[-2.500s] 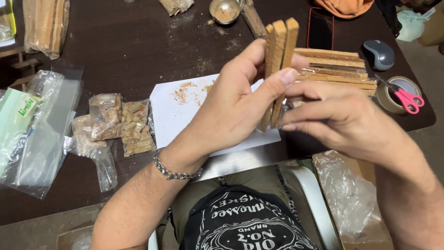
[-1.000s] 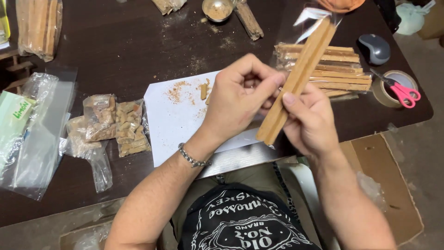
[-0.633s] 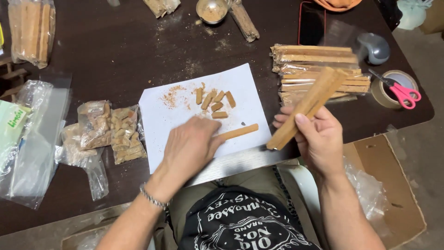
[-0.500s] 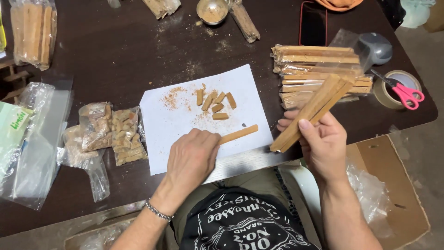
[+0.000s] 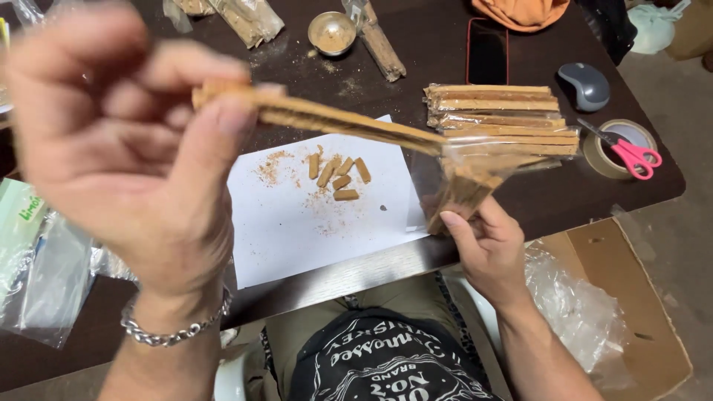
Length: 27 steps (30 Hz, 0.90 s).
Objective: The person is packaging various wooden sticks and small wood blocks into clear plastic bags at a workbench.
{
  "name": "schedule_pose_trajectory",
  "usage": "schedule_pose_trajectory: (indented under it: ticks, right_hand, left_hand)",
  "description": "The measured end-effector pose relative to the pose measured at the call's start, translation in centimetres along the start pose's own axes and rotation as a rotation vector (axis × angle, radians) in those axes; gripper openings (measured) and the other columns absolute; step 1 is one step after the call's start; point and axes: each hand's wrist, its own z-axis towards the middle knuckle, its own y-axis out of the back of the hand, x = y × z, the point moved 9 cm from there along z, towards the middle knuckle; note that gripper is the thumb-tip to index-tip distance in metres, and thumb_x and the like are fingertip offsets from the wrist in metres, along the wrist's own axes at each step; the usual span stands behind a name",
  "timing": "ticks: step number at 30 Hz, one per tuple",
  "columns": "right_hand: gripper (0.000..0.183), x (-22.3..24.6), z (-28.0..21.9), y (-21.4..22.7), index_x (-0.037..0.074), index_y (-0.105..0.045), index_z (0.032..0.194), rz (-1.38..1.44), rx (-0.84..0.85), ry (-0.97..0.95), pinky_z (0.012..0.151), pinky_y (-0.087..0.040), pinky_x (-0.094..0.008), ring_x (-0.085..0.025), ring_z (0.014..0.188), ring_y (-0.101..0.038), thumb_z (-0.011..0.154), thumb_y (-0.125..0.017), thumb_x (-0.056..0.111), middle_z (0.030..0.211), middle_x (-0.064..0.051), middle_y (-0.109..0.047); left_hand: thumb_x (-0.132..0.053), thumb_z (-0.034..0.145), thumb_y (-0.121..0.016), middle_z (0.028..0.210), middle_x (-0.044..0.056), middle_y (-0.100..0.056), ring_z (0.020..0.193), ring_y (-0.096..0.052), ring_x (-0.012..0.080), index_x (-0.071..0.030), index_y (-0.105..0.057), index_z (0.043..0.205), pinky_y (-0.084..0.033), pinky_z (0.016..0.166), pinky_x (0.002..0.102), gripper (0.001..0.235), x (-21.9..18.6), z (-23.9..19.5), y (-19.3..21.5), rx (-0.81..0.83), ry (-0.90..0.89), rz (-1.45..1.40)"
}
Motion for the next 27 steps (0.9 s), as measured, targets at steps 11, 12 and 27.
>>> schedule_pose_trajectory:
  ticks: [11,12,27]
  right_hand:
    - [0.014,-0.4,0.2,-0.9,0.000,-0.070,0.107,0.014,0.078,-0.037,0.072,-0.056,-0.019,-0.010,0.078,-0.067,0.100,-0.062,0.009,0.093,-0.004,-0.073]
    - [0.014,-0.4,0.2,-0.9,0.000,-0.070,0.107,0.014,0.079,-0.037,0.072,-0.056,-0.019,-0.010,0.078,-0.067,0.100,-0.062,0.009,0.093,-0.004,-0.073]
    - [0.013,0.2,0.8,-1.9,-0.001,-0.067,0.108,0.131,0.128,-0.062,0.080,-0.058,-0.023,-0.013,0.082,-0.068,0.102,-0.060,0.008,0.091,-0.006,-0.071]
  left_hand:
    - [0.011,0.104,-0.075,0.111,0.015,-0.066,0.096,-0.072,0.0234,0.002,-0.056,0.124,-0.061,0.077,0.026,0.029,-1.8,2.8,-5.3,0.325,-0.111,0.122]
    - [0.011,0.104,-0.075,0.111,0.015,-0.066,0.096,-0.072,0.0234,0.002,-0.056,0.124,-0.061,0.077,0.026,0.029,-1.8,3.3,-5.4,0.325,-0.110,0.123]
    - [0.005,0.102,-0.077,0.098,0.011,-0.073,0.086,-0.071,0.0183,0.003,-0.066,0.105,-0.059,0.077,0.029,0.012,-3.6,3.9,-13.1,0.773,-0.207,0.298]
